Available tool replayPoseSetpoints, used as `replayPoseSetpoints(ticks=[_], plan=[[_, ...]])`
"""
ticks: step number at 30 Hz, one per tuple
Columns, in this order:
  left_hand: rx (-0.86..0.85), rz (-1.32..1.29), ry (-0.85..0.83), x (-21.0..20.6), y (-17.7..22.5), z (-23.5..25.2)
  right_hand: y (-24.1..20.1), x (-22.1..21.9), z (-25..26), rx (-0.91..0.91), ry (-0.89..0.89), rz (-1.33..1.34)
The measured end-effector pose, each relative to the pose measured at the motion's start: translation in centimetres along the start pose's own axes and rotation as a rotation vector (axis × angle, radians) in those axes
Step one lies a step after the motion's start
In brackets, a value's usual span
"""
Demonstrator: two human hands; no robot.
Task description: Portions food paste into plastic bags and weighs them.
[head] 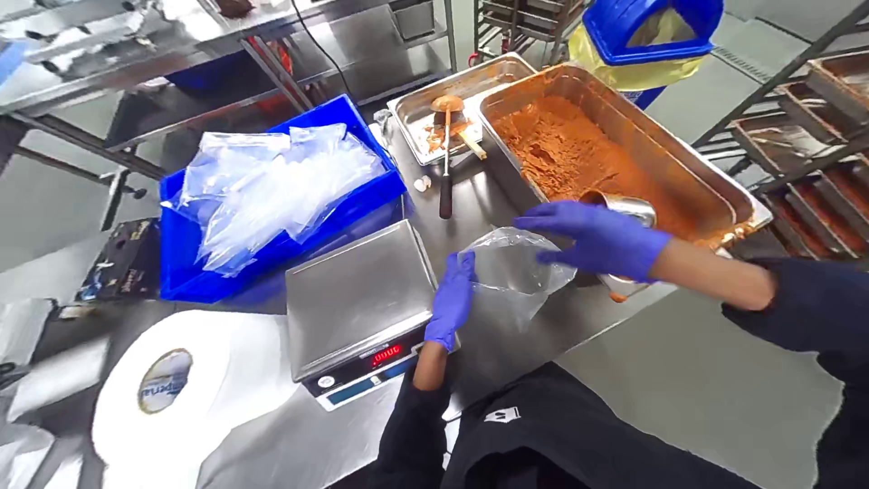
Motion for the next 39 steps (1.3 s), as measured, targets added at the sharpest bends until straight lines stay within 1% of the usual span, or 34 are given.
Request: replayPoseSetpoints(ticks=[2,5,6,8,10,13,14,15,17,18,20,23,26,28,29,30,31,32,33,34,35,37,38,39], plan=[[-0.001,0.069,-0.023,-0.5,0.4,0.2,0.0,-2.0,3.1,-0.022,-0.201,-0.092],[-0.07,0.149,-0.127,-1.3,0.5,0.1,1.4,-1.9,7.2,-0.071,-0.275,-0.17],[-0.085,0.14,-0.136,-1.5,0.5,0.0,1.4,-1.6,8.2,-0.08,-0.329,-0.203],[-0.102,0.093,-0.098,-1.5,0.5,0.1,1.0,-1.4,9.3,-0.077,-0.389,-0.267],[-0.085,0.05,-0.042,-1.4,0.4,0.2,1.1,-1.6,9.3,-0.029,-0.346,-0.281],[-0.057,0.054,0.008,-1.4,0.9,0.4,0.1,-2.2,7.7,0.211,-0.203,-0.304],[-0.053,0.054,0.024,-1.3,1.3,0.4,-0.6,-2.5,6.7,0.29,-0.201,-0.289],[-0.065,0.061,0.038,-1.4,1.7,0.4,-1.0,-2.9,5.7,0.317,-0.246,-0.258],[-0.086,0.091,0.046,-1.5,2.1,0.7,-0.3,-4.2,4.7,0.203,-0.443,-0.209],[-0.09,0.108,0.053,-1.5,2.3,0.9,0.7,-5.0,4.7,0.147,-0.499,-0.223],[-0.101,0.149,0.08,-1.7,2.9,1.1,2.1,-5.6,5.0,0.062,-0.496,-0.256],[-0.124,0.158,0.138,-2.0,3.8,1.2,1.7,-4.5,5.1,-0.034,-0.477,-0.272],[-0.113,0.171,0.119,-2.2,4.2,1.2,1.6,-4.2,4.8,-0.03,-0.531,-0.301],[-0.108,0.138,0.07,-2.3,4.0,1.4,1.5,-2.4,3.9,0.034,-0.548,-0.217],[-0.122,0.101,0.052,-2.3,3.9,1.5,1.5,-0.6,3.2,0.036,-0.496,-0.114],[-0.144,0.058,0.043,-2.3,3.8,1.5,1.7,1.8,2.1,-0.01,-0.382,0.006],[-0.158,0.017,0.042,-2.4,3.5,1.6,2.4,4.2,1.1,-0.067,-0.213,0.099],[-0.162,-0.015,0.042,-2.5,3.3,1.7,3.8,6.3,0.1,-0.123,-0.021,0.143],[-0.163,-0.04,0.045,-2.6,3.1,1.8,5.9,7.9,-0.9,-0.208,0.113,0.134],[-0.165,-0.056,0.05,-2.6,2.9,1.9,8.7,8.7,-1.6,-0.31,0.146,0.072],[-0.17,-0.06,0.062,-2.7,2.9,1.9,11.9,8.7,-2.3,-0.407,0.092,-0.008],[-0.17,-0.036,0.089,-2.4,3.0,1.9,17.4,6.6,-3.4,-0.574,-0.151,-0.118],[-0.168,-0.033,0.102,-2.2,3.1,1.9,19.0,5.3,-3.6,-0.632,-0.246,-0.139],[-0.167,-0.032,0.114,-2.1,3.1,1.9,19.5,4.3,-3.5,-0.678,-0.284,-0.128]])
Point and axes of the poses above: each hand's wrist, its own z-axis towards the middle knuckle, its own x-axis out of the back of the hand, y = z × x, the point moved 4 cm from there along z, towards the middle knuckle, and after that the axes turned 3 degrees about z, right-handed, at the moved point
